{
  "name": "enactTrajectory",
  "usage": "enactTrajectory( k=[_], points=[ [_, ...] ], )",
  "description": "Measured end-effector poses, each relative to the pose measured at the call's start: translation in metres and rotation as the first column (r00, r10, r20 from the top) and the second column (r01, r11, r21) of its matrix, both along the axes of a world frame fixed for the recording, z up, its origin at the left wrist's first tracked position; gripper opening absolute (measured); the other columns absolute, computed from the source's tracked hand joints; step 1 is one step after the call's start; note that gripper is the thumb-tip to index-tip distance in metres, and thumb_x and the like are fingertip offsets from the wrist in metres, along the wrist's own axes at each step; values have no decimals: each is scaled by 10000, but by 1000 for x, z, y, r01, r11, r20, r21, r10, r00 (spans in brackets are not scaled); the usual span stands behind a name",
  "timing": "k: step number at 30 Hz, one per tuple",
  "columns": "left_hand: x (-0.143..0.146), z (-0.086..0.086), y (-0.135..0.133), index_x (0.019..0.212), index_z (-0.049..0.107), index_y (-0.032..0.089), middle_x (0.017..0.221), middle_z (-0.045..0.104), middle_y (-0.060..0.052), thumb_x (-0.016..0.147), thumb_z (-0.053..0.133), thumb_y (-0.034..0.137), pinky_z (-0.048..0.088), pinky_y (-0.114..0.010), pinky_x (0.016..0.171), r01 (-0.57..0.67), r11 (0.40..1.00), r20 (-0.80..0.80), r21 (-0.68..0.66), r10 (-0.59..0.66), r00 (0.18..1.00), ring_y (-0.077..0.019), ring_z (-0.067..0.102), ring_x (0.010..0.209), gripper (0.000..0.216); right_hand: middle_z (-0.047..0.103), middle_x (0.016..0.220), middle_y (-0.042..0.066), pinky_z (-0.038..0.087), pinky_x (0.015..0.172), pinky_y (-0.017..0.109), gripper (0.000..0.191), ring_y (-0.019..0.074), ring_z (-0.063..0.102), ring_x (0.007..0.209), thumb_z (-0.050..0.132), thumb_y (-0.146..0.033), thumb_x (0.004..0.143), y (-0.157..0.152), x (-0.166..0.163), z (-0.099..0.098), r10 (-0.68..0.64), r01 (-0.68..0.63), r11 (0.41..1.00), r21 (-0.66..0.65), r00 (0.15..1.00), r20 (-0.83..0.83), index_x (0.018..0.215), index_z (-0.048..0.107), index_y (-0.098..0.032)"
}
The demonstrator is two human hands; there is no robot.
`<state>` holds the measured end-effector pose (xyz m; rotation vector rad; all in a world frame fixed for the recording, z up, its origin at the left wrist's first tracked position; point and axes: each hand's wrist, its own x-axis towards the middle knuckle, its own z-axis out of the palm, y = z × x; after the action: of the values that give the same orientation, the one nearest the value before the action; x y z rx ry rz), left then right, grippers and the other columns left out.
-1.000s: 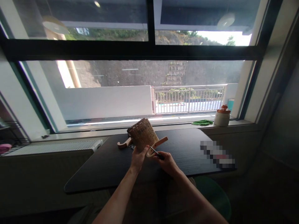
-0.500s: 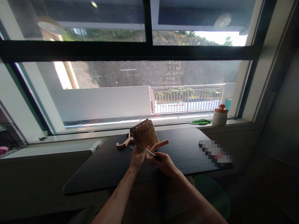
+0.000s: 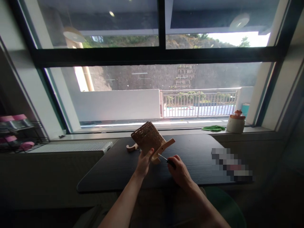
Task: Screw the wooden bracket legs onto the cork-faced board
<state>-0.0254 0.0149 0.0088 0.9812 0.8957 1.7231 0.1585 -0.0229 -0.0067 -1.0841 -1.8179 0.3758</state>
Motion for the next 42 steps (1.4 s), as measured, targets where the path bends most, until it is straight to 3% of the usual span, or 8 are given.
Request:
enactTrajectory(
  k=[9, 20, 27, 32, 37, 39, 42],
  points=[
    [-1, -1, 0, 1012, 619, 247, 973, 699, -22, 676, 759, 296, 524, -305, 644, 89, 994, 70, -55, -86, 994, -224, 664, 842, 367, 644, 976, 39, 418, 696, 251, 284, 176, 624, 802, 477, -221, 869, -15, -4, 13, -124, 117, 992, 50, 977, 174, 1143, 552, -227],
    [0, -4, 1, 982, 636, 216, 970, 702, -28, 637, 780, 270, 503, -307, 741, 67, 998, 42, -1, -67, 997, -213, 652, 883, 377, 660, 935, 30, 399, 663, 229, 176, 161, 631, 795, 464, -214, 900, -21, -7, 31, -165, 135, 985, 103, 906, 389, 1028, 585, -224],
    [2, -11, 5, 970, 639, 171, 925, 704, -33, 579, 807, 295, 476, -317, 791, 27, 999, 17, 34, -28, 999, -191, 652, 836, 444, 632, 894, 56, 383, 630, 243, 218, 170, 606, 755, 428, -110, 882, -19, -13, 41, -141, 91, 989, 119, 839, 526, 991, 596, -196],
    [3, -11, 5, 929, 636, 172, 901, 705, -27, 581, 803, 291, 479, -326, 785, -12, 999, 10, 46, 11, 1000, -198, 649, 835, 403, 640, 878, 74, 402, 657, 252, 191, 172, 613, 745, 425, -104, 881, -18, -17, 34, -129, 104, 992, 77, 851, 510, 930, 598, -170],
    [4, -9, 3, 914, 642, 164, 903, 710, -43, 563, 812, 295, 485, -340, 789, -22, 999, -3, 45, 22, 1000, -230, 648, 863, 412, 673, 917, 73, 417, 702, 253, 169, 182, 631, 813, 446, -213, 905, -11, -19, 24, -142, 160, 987, -15, 915, 377, 954, 604, -179],
    [4, -8, 2, 925, 640, 167, 918, 710, -46, 571, 810, 295, 487, -340, 791, -16, 999, -8, 46, 16, 1000, -229, 649, 870, 413, 690, 898, 61, 424, 674, 236, 187, 172, 636, 802, 457, -246, 900, -3, -18, 22, -139, 170, 982, -77, 940, 312, 970, 615, -174],
    [4, -9, 2, 966, 627, 178, 942, 705, -41, 603, 797, 292, 488, -339, 799, -2, 999, -13, 54, 3, 1000, -212, 651, 870, 417, 688, 709, 32, 407, 550, 206, 270, 137, 621, 625, 411, -271, 915, 6, -18, 19, -95, 142, 975, -173, 963, 252, 869, 646, -145]
  ],
)
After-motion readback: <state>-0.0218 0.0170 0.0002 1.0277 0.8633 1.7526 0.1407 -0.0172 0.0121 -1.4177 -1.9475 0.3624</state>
